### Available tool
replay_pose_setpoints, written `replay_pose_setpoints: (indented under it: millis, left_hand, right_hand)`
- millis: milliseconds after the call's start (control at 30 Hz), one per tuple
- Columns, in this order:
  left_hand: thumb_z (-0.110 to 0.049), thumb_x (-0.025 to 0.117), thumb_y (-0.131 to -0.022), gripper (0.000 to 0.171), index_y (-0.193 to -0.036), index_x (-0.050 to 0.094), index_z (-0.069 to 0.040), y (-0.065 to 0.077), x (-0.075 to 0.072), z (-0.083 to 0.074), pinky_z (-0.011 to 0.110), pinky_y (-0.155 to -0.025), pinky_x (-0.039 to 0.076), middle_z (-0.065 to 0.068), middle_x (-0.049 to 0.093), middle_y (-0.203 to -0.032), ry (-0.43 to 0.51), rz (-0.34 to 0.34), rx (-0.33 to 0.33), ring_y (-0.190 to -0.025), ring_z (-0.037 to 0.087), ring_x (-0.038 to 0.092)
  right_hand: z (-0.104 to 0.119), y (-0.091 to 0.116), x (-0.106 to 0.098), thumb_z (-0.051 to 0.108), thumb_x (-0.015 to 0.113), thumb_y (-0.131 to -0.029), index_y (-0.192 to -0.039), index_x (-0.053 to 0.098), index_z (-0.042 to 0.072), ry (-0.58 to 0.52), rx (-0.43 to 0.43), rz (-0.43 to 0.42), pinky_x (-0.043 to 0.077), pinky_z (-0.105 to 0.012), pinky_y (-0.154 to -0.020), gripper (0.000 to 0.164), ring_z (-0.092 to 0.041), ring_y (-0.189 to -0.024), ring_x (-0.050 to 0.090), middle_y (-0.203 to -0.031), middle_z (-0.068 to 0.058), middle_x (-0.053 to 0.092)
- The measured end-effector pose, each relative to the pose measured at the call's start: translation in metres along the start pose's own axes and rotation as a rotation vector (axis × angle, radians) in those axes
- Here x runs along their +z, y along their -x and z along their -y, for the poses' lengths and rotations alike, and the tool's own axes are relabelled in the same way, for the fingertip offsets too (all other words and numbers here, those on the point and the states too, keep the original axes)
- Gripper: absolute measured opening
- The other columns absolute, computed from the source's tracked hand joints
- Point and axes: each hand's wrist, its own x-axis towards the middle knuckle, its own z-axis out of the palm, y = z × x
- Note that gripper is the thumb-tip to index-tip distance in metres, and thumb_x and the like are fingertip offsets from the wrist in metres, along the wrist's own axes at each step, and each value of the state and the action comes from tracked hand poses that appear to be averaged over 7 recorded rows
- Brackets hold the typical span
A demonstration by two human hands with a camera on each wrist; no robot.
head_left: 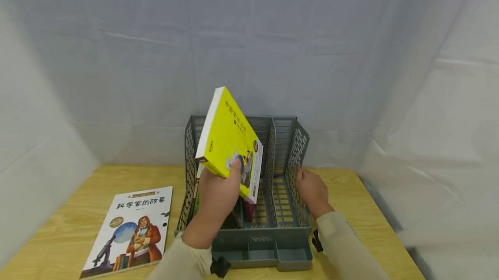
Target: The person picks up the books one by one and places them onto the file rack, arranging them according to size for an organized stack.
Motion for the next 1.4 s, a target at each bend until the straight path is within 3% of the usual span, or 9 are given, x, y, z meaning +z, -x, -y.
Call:
replay_pose_setpoints:
  millis: [233, 367, 467, 633, 800, 967, 1100, 1267, 1400]
  left_hand:
    - [-0.012, 0.065, -0.101, 0.058, -0.154, 0.039, -0.015, 0.004, 0.024, 0.008, 0.042, -0.069, 0.06, 0.011, 0.054, -0.139, -0.201, -0.059, 0.188, -0.109, 0.029, 0.068]
    - [-0.012, 0.067, -0.1, 0.055, -0.151, 0.046, -0.008, 0.013, 0.036, 0.013, 0.039, -0.065, 0.058, 0.012, 0.053, -0.136, -0.378, -0.038, 0.301, -0.093, 0.025, 0.064]
    - [-0.01, 0.07, -0.097, 0.067, -0.157, 0.04, -0.01, 0.021, 0.041, 0.016, 0.031, -0.055, 0.052, 0.013, 0.053, -0.137, -0.42, 0.003, 0.357, -0.08, 0.021, 0.06]
    - [-0.006, 0.081, -0.087, 0.082, -0.158, 0.04, -0.009, 0.029, 0.045, 0.023, 0.027, -0.052, 0.05, 0.014, 0.054, -0.133, -0.482, 0.061, 0.426, -0.086, 0.022, 0.058]
    - [-0.006, 0.084, -0.084, 0.079, -0.153, 0.045, -0.007, 0.032, 0.048, 0.034, 0.031, -0.063, 0.059, 0.013, 0.055, -0.126, -0.532, 0.079, 0.387, -0.089, 0.021, 0.06]
    - [-0.01, 0.076, -0.094, 0.08, -0.16, 0.031, -0.016, 0.028, 0.053, 0.05, 0.026, -0.056, 0.055, 0.014, 0.053, -0.124, -0.554, 0.116, 0.313, -0.074, 0.018, 0.057]
    - [-0.016, 0.075, -0.096, 0.085, -0.163, 0.021, -0.024, 0.026, 0.056, 0.058, 0.025, -0.051, 0.049, 0.015, 0.051, -0.12, -0.592, 0.152, 0.284, -0.069, 0.017, 0.053]
    - [-0.028, 0.075, -0.097, 0.086, -0.163, 0.019, -0.023, 0.027, 0.05, 0.053, 0.024, -0.048, 0.044, 0.013, 0.051, -0.117, -0.617, 0.22, 0.243, -0.064, 0.012, 0.048]
    - [-0.032, 0.074, -0.097, 0.062, -0.145, 0.041, -0.009, 0.025, 0.034, 0.035, 0.022, -0.04, 0.034, 0.004, 0.057, -0.096, -0.612, 0.234, 0.269, -0.049, 0.006, 0.037]
  right_hand:
    - [0.0, -0.004, -0.001, 0.04, 0.028, -0.113, -0.08, 0.059, 0.011, -0.004, 0.006, -0.002, 0.051, -0.052, -0.067, 0.055, -0.038, -0.088, 0.069, -0.097, -0.018, 0.072]
    - [0.002, -0.002, -0.001, 0.04, 0.028, -0.113, -0.077, 0.055, 0.011, -0.009, 0.023, 0.005, 0.047, -0.046, -0.061, 0.054, -0.033, -0.074, 0.064, -0.082, -0.016, 0.066]
    - [0.003, -0.001, 0.001, 0.04, 0.028, -0.113, -0.075, 0.052, 0.011, -0.02, 0.022, 0.003, 0.044, -0.043, -0.058, 0.053, -0.029, -0.068, 0.06, -0.074, -0.013, 0.06]
    - [0.005, 0.001, 0.001, 0.04, 0.029, -0.113, -0.073, 0.051, 0.012, -0.027, 0.015, -0.016, 0.044, -0.044, -0.059, 0.053, -0.03, -0.069, 0.062, -0.075, -0.012, 0.062]
    - [0.006, 0.002, 0.001, 0.04, 0.029, -0.113, -0.073, 0.052, 0.011, -0.028, 0.008, -0.012, 0.048, -0.05, -0.063, 0.054, -0.036, -0.078, 0.067, -0.084, -0.018, 0.067]
    - [0.007, 0.003, 0.0, 0.04, 0.029, -0.112, -0.077, 0.057, 0.009, -0.023, 0.003, -0.022, 0.053, -0.057, -0.071, 0.055, -0.043, -0.092, 0.069, -0.105, -0.023, 0.073]
    - [0.007, 0.002, -0.001, 0.04, 0.029, -0.113, -0.075, 0.053, 0.009, -0.019, 0.005, -0.018, 0.051, -0.054, -0.065, 0.054, -0.04, -0.081, 0.068, -0.091, -0.022, 0.07]
    - [0.009, 0.003, -0.001, 0.039, 0.029, -0.113, -0.072, 0.049, 0.011, -0.027, 0.004, -0.012, 0.049, -0.051, -0.062, 0.054, -0.037, -0.077, 0.066, -0.084, -0.019, 0.067]
    - [0.008, 0.003, 0.0, 0.039, 0.029, -0.113, -0.072, 0.049, 0.011, -0.021, 0.002, -0.01, 0.049, -0.05, -0.063, 0.053, -0.037, -0.078, 0.067, -0.084, -0.017, 0.067]
